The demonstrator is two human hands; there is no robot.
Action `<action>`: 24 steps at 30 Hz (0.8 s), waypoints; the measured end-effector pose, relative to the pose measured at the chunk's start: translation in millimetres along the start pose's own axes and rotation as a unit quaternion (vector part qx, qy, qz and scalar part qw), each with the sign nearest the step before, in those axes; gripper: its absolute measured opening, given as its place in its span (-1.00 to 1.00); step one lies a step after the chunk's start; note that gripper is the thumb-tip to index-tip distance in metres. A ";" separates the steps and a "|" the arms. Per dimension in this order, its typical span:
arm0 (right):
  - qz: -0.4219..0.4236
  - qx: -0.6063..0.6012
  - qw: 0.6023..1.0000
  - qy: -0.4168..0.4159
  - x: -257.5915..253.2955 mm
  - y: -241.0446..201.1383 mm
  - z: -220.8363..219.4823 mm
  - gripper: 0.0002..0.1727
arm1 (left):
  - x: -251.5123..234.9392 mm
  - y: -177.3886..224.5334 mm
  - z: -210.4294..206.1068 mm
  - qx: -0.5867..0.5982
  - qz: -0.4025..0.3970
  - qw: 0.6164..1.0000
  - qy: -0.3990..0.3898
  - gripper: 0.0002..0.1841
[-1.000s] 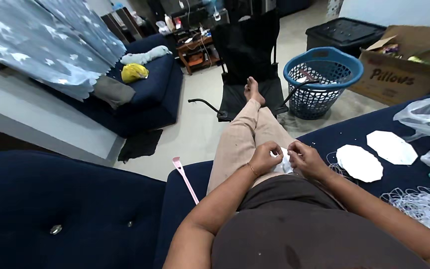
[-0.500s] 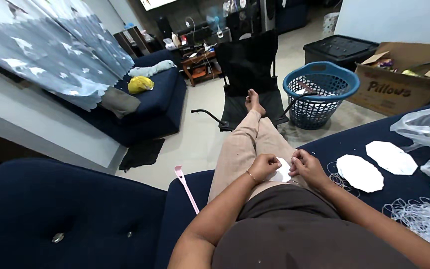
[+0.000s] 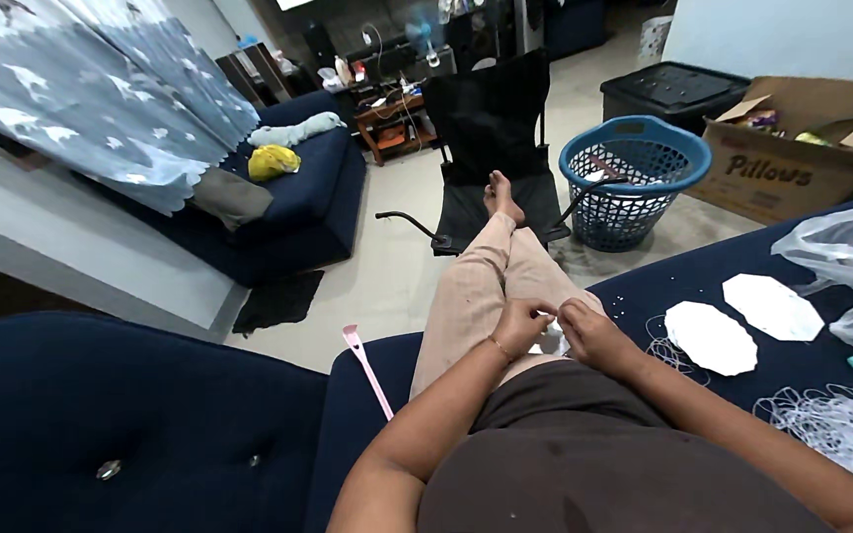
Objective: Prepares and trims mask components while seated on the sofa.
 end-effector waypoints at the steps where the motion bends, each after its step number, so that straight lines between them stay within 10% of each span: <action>1: -0.007 -0.005 1.000 0.009 0.5 1.9 -0.7 -0.83 | -1.2 0.5 -1.6 -0.035 -0.005 0.999 -0.022 -0.76; 15: -0.150 -0.297 0.936 0.118 2.2 9.6 -4.9 -0.63 | 1.5 1.4 -1.7 0.098 -0.005 0.995 0.004 -0.83; 24: -0.085 -0.218 0.960 0.156 4.1 18.5 -14.6 -0.81 | 2.0 3.4 -5.4 0.110 0.054 0.992 0.017 -0.84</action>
Point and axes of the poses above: each hand's wrist, its own x-axis away from the middle knuckle, its own z-axis out of the back of the hand, y = z × x, the point moved 1 cm from there along -x, towards the middle knuckle
